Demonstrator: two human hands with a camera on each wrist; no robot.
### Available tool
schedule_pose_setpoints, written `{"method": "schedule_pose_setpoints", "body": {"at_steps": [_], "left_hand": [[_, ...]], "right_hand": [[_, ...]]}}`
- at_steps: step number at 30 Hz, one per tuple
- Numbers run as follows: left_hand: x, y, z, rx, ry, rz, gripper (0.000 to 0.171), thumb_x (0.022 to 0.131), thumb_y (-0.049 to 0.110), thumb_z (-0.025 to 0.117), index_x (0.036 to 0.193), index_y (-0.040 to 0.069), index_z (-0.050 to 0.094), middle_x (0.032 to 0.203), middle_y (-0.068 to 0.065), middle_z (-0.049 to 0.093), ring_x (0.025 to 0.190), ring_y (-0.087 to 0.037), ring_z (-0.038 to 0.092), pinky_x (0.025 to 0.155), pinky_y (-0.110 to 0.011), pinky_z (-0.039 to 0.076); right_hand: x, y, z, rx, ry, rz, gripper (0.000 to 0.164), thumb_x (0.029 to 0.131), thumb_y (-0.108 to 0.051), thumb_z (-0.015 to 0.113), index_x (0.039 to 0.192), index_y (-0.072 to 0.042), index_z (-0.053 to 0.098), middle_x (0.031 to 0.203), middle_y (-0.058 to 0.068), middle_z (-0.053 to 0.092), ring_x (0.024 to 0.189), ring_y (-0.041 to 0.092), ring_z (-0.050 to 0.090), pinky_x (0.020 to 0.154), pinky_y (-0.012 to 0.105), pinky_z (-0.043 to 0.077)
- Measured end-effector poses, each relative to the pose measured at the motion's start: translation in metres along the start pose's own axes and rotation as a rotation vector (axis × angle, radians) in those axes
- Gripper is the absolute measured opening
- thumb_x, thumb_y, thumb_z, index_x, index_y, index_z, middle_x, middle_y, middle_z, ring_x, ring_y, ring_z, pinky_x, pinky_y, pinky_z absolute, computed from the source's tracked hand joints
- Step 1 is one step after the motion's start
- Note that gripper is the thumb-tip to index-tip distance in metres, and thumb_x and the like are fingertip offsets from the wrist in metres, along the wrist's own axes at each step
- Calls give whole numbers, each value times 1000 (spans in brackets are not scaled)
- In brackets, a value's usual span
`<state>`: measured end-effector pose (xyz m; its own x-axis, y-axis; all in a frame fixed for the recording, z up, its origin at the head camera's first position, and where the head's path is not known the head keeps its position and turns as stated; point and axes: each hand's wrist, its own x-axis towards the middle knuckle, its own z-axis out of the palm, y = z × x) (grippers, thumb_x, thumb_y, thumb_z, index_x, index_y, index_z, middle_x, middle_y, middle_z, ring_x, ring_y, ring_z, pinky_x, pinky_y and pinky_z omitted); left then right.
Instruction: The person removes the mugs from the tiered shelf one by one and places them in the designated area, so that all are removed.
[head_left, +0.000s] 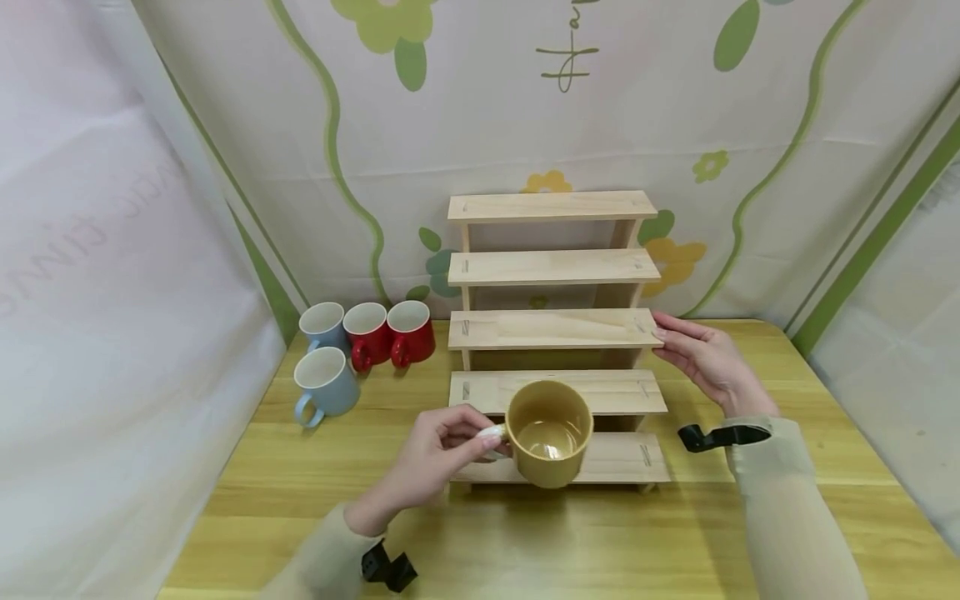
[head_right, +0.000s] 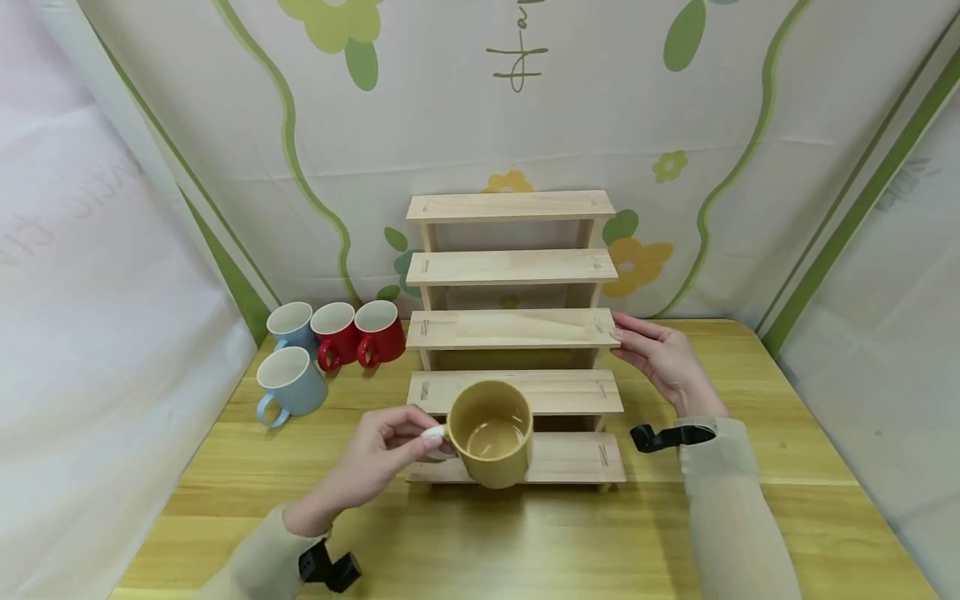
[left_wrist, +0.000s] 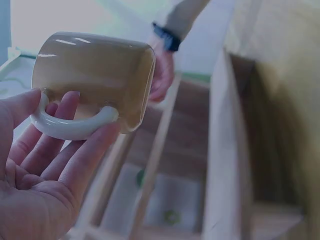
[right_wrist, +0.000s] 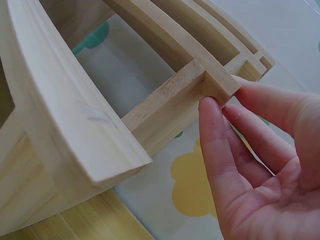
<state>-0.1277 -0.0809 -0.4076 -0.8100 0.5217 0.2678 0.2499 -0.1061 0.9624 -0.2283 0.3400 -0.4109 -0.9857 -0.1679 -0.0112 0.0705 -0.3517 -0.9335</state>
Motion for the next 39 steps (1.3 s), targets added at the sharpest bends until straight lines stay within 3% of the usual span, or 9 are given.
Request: {"method": "schedule_pose_setpoints", "body": {"at_steps": [6,13,20,24,28,35,39], "left_hand": [[-8,18,-28,56,93,67,6,99,-3,64,103,-5,68,99,-18,75,89,-34,74,75,-49,61],[-22,38,-71,139,195,143,8,99,-8,60,105,-7,66,99,-21,74,89,-31,74,75,-48,61],[-39,42,-101,154,401,146,10,101,-5,60,106,-13,63,99,-17,75,89,-25,75,75,-44,60],[-47,38,-112,86,526,117,18,101,-3,60,107,-20,59,97,-21,74,88,-28,75,77,-44,60],[-53,31,-120,38,644,42,30,101,3,63,111,-24,55,99,-25,73,91,-30,74,80,-44,60],[-62,4,-129,-26,823,-121,32,98,14,71,111,-13,63,98,-12,76,94,-21,74,83,-38,59],[-63,-17,-131,-52,893,-143,29,97,14,72,107,-12,65,97,-11,76,94,-21,74,82,-37,59]], "right_hand": [[-1,0,-1,-5,1,0,35,101,1,61,136,-1,62,119,4,72,101,16,71,92,29,55],[-2,0,-1,9,-2,-2,33,102,2,60,133,-3,65,119,3,72,101,16,71,89,27,57],[-1,-1,1,-2,12,6,31,101,1,61,130,-6,69,119,3,72,100,15,71,89,27,56],[-1,-1,1,-7,12,8,31,101,1,61,130,-7,69,119,3,72,101,15,71,90,28,56],[-1,0,0,-6,10,4,31,101,1,60,129,-7,70,119,3,72,101,15,71,90,28,56],[-2,-1,3,15,6,17,31,101,2,60,131,-6,68,120,4,71,101,16,71,91,28,56],[-3,-1,3,19,7,14,32,102,2,60,132,-5,67,119,4,72,101,16,71,91,28,56]]}}
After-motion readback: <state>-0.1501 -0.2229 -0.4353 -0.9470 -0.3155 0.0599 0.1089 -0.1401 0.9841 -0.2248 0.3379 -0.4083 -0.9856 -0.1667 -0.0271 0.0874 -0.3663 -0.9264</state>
